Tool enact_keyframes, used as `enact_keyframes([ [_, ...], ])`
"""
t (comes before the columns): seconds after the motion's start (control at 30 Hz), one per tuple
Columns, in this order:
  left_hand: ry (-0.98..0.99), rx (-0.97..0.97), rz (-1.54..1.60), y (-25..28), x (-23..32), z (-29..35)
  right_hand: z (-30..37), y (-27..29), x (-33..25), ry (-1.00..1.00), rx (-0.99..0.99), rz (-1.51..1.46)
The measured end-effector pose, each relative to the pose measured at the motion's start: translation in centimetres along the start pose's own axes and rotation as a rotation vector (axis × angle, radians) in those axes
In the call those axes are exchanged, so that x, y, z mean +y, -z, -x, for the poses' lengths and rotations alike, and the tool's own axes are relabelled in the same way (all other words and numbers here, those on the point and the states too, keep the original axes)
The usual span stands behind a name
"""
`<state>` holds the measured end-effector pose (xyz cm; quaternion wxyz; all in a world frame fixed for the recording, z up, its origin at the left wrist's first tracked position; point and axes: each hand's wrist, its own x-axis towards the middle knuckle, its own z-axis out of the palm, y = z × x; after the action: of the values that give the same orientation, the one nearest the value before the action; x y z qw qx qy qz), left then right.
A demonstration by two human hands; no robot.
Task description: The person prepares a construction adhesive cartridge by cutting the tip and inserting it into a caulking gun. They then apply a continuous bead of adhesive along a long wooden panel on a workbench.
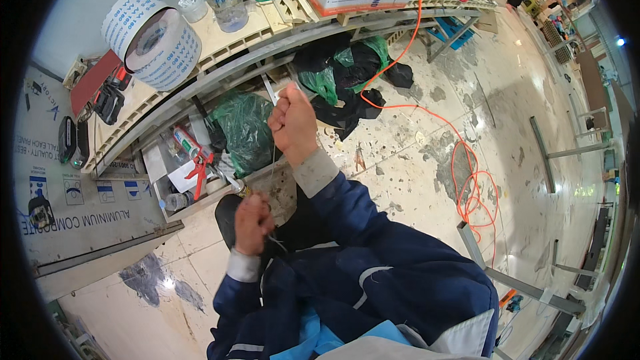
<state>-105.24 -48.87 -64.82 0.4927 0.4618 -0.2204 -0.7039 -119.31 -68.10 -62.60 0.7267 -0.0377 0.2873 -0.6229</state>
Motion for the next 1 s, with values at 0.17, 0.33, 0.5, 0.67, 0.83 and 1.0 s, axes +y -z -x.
enact_keyframes([
  [0.17, 0.048, 0.022, 0.078, -2.8, -0.3, 3.2, 1.3, 1.5, -0.4, 0.232, -0.011, -0.001],
  [0.33, 0.004, 0.027, -0.020, 0.2, 0.6, 6.7, 1.8, 2.2, -11.9, 0.413, 0.184, -0.196],
  [0.5, -0.082, -0.030, 0.054, 1.2, 0.1, 6.3, 4.8, 2.7, -12.9, 0.239, -0.115, 0.407],
  [0.67, -0.049, -0.104, -0.119, 1.1, 1.0, 2.5, 10.1, 2.3, -4.7, -0.022, -0.650, 0.735],
  [0.83, -0.153, -0.096, -0.310, 4.7, 1.3, 4.7, 10.3, 1.3, -2.9, 0.057, -0.487, 0.656],
  [1.0, -0.472, 0.244, -1.007, 7.6, 3.4, 8.5, 11.2, 2.0, 1.1, -0.142, -0.420, 0.559],
])
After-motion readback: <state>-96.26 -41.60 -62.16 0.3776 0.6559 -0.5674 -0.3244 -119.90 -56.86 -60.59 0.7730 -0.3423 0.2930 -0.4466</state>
